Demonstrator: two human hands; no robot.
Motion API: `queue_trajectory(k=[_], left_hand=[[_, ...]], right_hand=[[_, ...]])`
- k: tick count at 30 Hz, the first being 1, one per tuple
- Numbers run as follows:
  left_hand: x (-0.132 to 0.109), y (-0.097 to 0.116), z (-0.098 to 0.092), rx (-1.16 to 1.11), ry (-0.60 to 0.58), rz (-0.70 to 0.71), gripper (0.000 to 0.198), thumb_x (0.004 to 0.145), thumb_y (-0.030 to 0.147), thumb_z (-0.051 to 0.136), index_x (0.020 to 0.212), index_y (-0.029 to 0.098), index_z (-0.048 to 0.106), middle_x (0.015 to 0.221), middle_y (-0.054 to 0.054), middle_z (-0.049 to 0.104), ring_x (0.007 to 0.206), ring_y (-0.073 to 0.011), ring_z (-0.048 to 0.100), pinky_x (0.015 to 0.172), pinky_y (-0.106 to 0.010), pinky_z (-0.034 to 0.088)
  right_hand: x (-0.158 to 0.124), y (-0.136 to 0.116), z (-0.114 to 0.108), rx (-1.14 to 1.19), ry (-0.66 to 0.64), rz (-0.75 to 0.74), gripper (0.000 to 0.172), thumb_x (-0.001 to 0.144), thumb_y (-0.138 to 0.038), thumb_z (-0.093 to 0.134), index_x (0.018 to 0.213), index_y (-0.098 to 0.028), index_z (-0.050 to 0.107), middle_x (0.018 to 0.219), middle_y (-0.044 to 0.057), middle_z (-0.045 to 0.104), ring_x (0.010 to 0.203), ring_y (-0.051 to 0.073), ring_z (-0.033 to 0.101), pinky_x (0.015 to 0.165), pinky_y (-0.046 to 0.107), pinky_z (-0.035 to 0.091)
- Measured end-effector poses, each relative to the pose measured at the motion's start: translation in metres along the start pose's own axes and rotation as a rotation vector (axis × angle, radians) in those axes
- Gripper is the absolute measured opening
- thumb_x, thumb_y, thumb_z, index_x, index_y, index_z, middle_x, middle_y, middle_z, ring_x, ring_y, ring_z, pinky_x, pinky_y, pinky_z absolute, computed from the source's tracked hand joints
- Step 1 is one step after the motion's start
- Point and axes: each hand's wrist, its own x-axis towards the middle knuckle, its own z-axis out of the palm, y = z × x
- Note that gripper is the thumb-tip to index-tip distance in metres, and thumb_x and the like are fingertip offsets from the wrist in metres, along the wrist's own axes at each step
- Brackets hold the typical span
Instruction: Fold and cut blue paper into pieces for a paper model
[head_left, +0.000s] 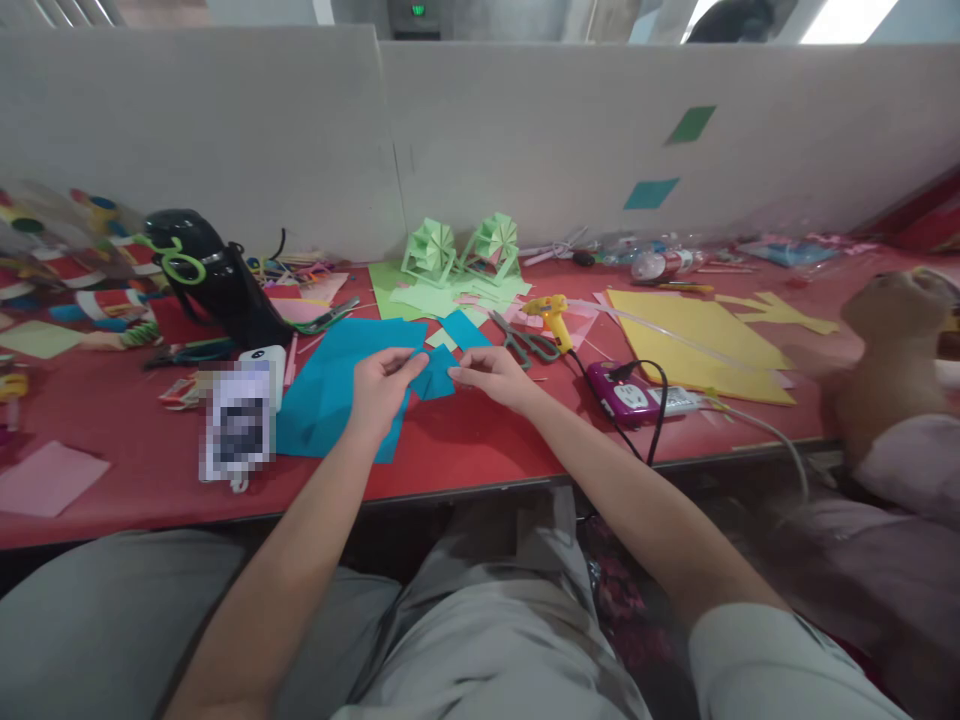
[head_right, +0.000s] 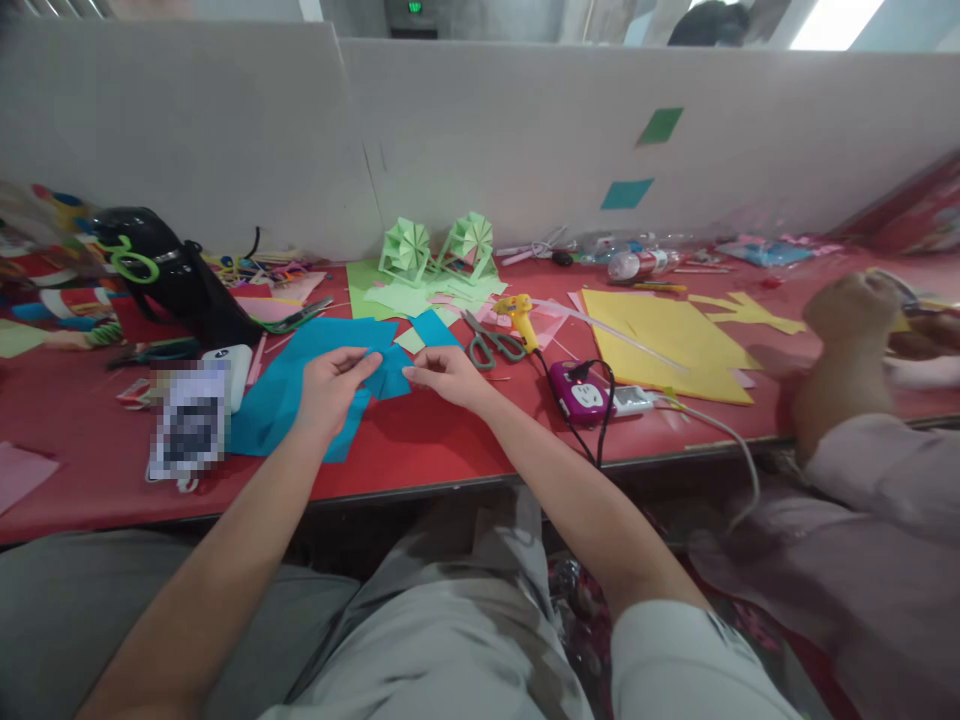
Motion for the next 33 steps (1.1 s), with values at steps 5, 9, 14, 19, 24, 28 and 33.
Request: queue_trajectory(k=[5, 9, 14, 19, 24, 28, 33], left_hand=[[-0.001, -0.001, 0.000, 0.077, 0.068, 0.111, 0.024, 0.076, 0.042, 0.071, 0.075, 0.018, 0.071, 0.068, -0.001, 0.066, 0.064, -0.0142, 0.057, 0.058, -0.025, 0.043], [-0.001, -0.004, 0.002, 0.025, 0.065, 0.199, 0.016, 0.078, 0.034, 0.069, 0.073, 0.018, 0.067, 0.066, 0.000, 0.062, 0.063, -0.0123, 0.052, 0.058, -0.024, 0.040], [0.001, -0.004, 0.003, -0.066, 0.005, 0.123, 0.014, 0.074, 0.031, 0.071, 0.077, 0.018, 0.068, 0.074, -0.001, 0.066, 0.071, -0.0145, 0.058, 0.066, -0.026, 0.044], [-0.005, 0.002, 0.004, 0.028, 0.067, 0.140, 0.022, 0.078, 0.041, 0.068, 0.079, 0.019, 0.069, 0.073, -0.002, 0.066, 0.072, -0.0160, 0.058, 0.066, -0.026, 0.044], [-0.006, 0.005, 0.003, 0.080, 0.077, 0.110, 0.034, 0.079, 0.051, 0.068, 0.086, 0.018, 0.071, 0.075, -0.003, 0.067, 0.072, -0.0167, 0.059, 0.063, -0.025, 0.043], [-0.004, 0.005, 0.002, 0.013, -0.119, -0.008, 0.045, 0.065, 0.052, 0.080, 0.093, 0.017, 0.073, 0.086, -0.007, 0.073, 0.081, -0.0209, 0.065, 0.068, -0.027, 0.049], [-0.002, 0.001, 0.000, -0.046, -0.165, -0.137, 0.049, 0.055, 0.050, 0.087, 0.086, 0.014, 0.072, 0.084, -0.009, 0.074, 0.074, -0.0215, 0.067, 0.066, -0.032, 0.054]], right_hand=[[0.000, -0.003, 0.002, 0.022, -0.024, 0.003, 0.034, 0.075, -0.046, 0.073, 0.068, -0.016, 0.059, 0.064, 0.001, 0.061, 0.060, 0.011, 0.053, 0.060, 0.027, 0.040], [0.000, -0.003, 0.003, 0.012, -0.035, -0.013, 0.034, 0.074, -0.045, 0.074, 0.067, -0.015, 0.059, 0.065, 0.000, 0.060, 0.061, 0.011, 0.052, 0.062, 0.026, 0.040], [0.000, 0.001, 0.002, 0.010, -0.044, -0.006, 0.037, 0.072, -0.048, 0.075, 0.066, -0.016, 0.058, 0.064, 0.000, 0.059, 0.060, 0.010, 0.050, 0.059, 0.025, 0.039], [0.000, 0.000, 0.001, 0.027, -0.065, -0.002, 0.036, 0.072, -0.047, 0.075, 0.065, -0.016, 0.059, 0.064, 0.000, 0.058, 0.060, 0.011, 0.051, 0.060, 0.026, 0.041], [0.000, -0.001, 0.001, 0.052, -0.056, 0.014, 0.037, 0.071, -0.047, 0.076, 0.064, -0.016, 0.058, 0.063, 0.000, 0.059, 0.059, 0.010, 0.051, 0.059, 0.025, 0.040], [0.000, 0.001, 0.000, 0.057, -0.055, 0.016, 0.035, 0.073, -0.045, 0.074, 0.064, -0.016, 0.057, 0.061, -0.001, 0.059, 0.058, 0.010, 0.051, 0.059, 0.026, 0.040], [0.002, 0.000, -0.001, 0.020, -0.004, 0.022, 0.030, 0.073, -0.041, 0.071, 0.064, -0.017, 0.055, 0.059, -0.003, 0.055, 0.057, 0.010, 0.050, 0.059, 0.026, 0.039]])
